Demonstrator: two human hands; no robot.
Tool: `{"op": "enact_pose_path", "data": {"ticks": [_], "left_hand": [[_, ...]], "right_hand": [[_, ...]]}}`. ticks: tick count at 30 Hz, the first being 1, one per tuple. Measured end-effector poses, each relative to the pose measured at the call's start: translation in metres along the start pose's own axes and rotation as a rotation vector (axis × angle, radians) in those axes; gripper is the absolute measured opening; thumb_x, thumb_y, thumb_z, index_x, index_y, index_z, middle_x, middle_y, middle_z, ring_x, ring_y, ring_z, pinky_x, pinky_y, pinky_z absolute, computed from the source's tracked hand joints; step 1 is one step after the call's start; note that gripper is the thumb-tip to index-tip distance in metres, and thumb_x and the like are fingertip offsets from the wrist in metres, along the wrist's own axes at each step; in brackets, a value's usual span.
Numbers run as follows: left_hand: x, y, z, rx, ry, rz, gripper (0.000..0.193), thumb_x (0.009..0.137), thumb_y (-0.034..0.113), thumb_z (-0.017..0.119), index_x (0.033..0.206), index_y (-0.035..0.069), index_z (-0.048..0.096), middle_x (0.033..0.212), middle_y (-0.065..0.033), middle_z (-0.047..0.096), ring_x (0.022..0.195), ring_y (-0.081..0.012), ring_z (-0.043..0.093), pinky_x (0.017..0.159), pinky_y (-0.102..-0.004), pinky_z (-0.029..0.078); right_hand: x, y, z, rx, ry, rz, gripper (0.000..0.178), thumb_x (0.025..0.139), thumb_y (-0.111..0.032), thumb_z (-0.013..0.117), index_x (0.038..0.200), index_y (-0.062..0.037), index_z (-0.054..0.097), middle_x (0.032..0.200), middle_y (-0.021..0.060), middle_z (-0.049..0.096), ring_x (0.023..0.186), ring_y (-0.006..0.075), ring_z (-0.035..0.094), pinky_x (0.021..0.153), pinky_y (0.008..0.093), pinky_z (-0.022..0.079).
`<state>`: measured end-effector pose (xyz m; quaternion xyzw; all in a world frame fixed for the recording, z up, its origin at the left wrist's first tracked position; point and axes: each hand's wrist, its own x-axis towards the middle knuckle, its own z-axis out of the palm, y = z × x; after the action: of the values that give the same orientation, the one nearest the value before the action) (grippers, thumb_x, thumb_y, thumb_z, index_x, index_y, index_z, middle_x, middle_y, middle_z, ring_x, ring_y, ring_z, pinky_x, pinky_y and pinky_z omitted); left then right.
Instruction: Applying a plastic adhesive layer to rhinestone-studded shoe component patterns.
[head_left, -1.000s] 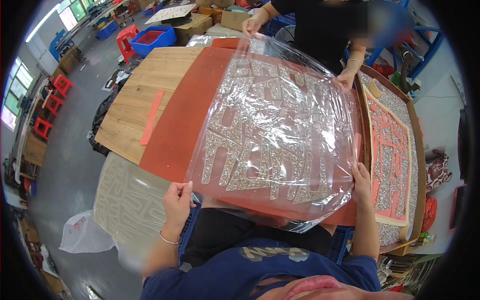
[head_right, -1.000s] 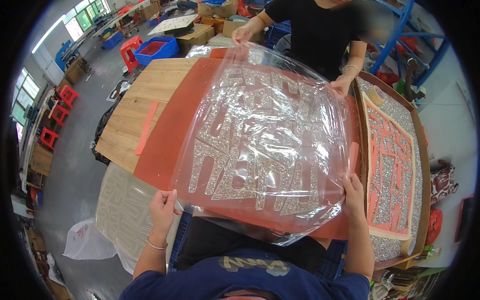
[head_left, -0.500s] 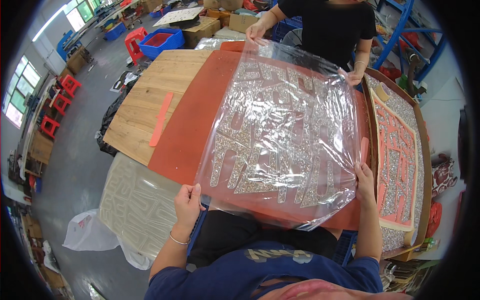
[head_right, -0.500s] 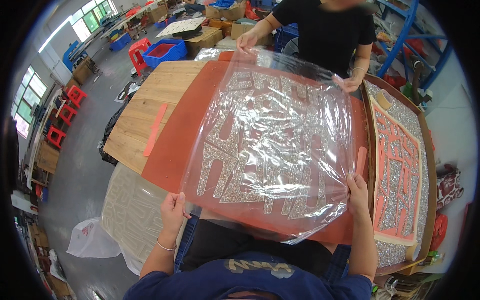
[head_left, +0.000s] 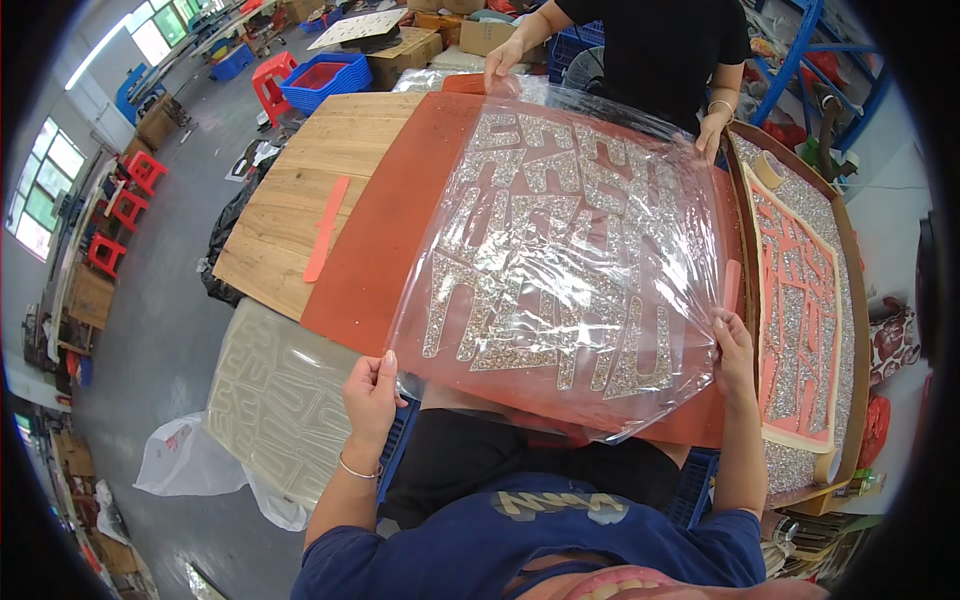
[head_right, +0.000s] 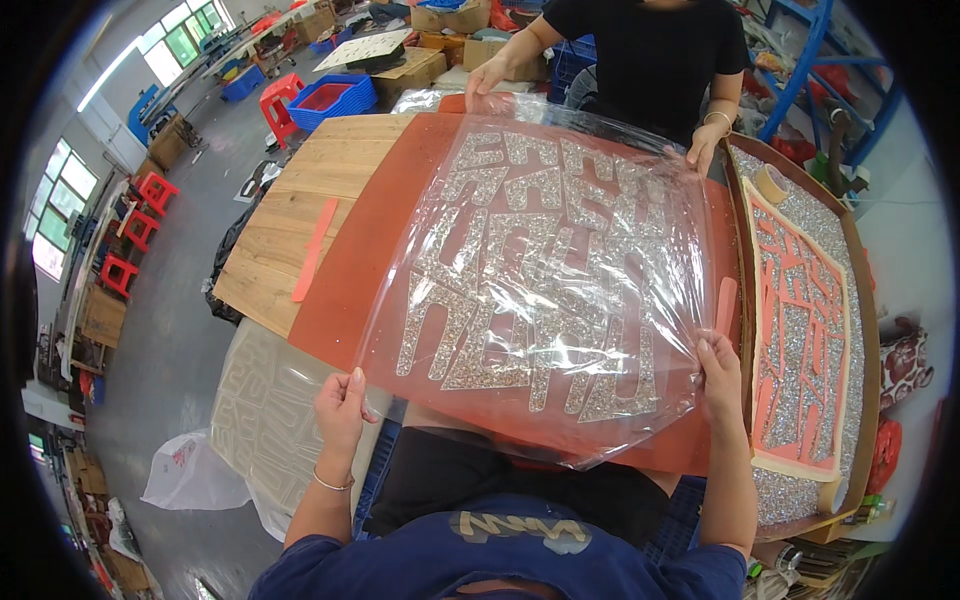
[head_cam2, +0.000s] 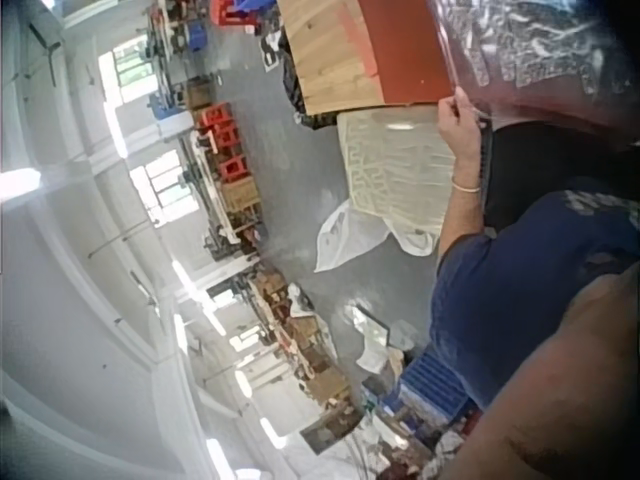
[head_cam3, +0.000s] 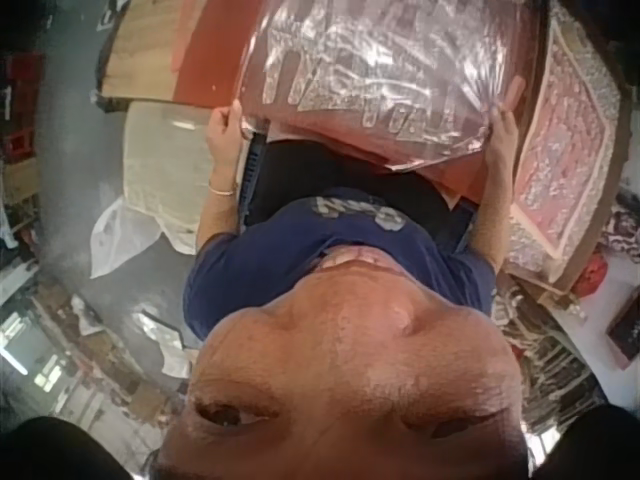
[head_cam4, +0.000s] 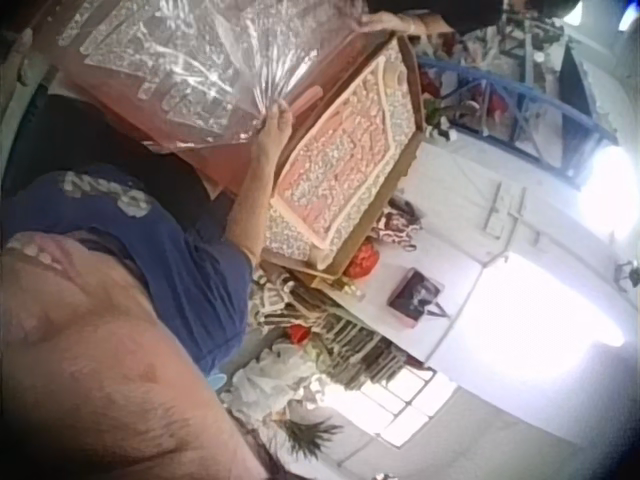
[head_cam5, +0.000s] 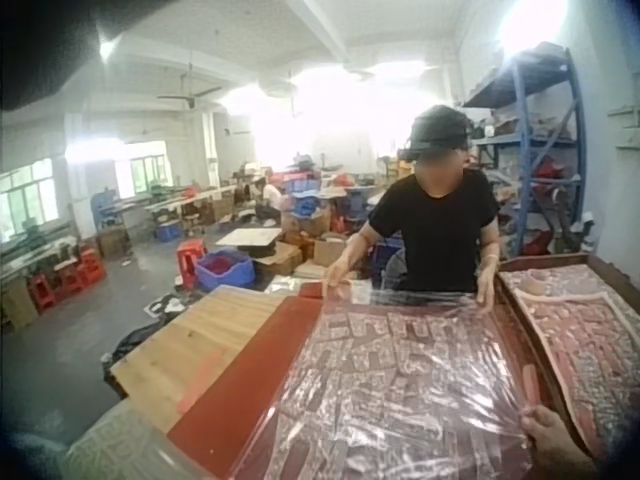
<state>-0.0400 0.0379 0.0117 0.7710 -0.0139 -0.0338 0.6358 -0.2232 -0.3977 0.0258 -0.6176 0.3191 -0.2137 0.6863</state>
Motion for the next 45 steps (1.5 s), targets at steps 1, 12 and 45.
{"op": "enact_pose_path", "data": {"ticks": [1,12,45], "left_hand": [[0.001,0.002,0.0,-0.017,-0.001,0.0,0.027,0.089,0.022,0.056,0.072,0.001,0.05,0.052,0.0002,0.047,0.041,-0.003,0.043,0.035,-0.0184,0.04],[0.008,0.018,0.01,-0.024,-0.027,-0.138,0.028,0.09,0.023,0.052,0.075,-0.001,0.053,0.053,-0.0019,0.049,0.041,-0.0051,0.046,0.037,-0.0193,0.041],[0.046,-0.022,0.004,0.108,0.005,-0.269,0.023,0.078,0.017,0.069,0.077,-0.001,0.054,0.063,-0.004,0.057,0.044,-0.0049,0.048,0.035,-0.0172,0.037]], "right_hand": [[0.004,0.0,0.0,0.01,-0.015,-0.023,0.016,0.09,-0.016,0.051,0.102,-0.0051,0.052,0.067,-0.0072,0.046,0.052,-0.0002,0.039,0.046,0.014,0.03],[0.042,-0.014,0.005,-0.092,-0.021,-0.053,0.015,0.09,-0.013,0.048,0.101,-0.0046,0.052,0.068,-0.0071,0.045,0.053,0.0,0.038,0.046,0.0155,0.029],[0.065,0.02,0.016,-0.42,0.0,-0.044,0.031,0.09,-0.023,0.053,0.112,-0.0005,0.053,0.066,-0.0053,0.046,0.047,0.0001,0.035,0.041,0.017,0.028]]}}
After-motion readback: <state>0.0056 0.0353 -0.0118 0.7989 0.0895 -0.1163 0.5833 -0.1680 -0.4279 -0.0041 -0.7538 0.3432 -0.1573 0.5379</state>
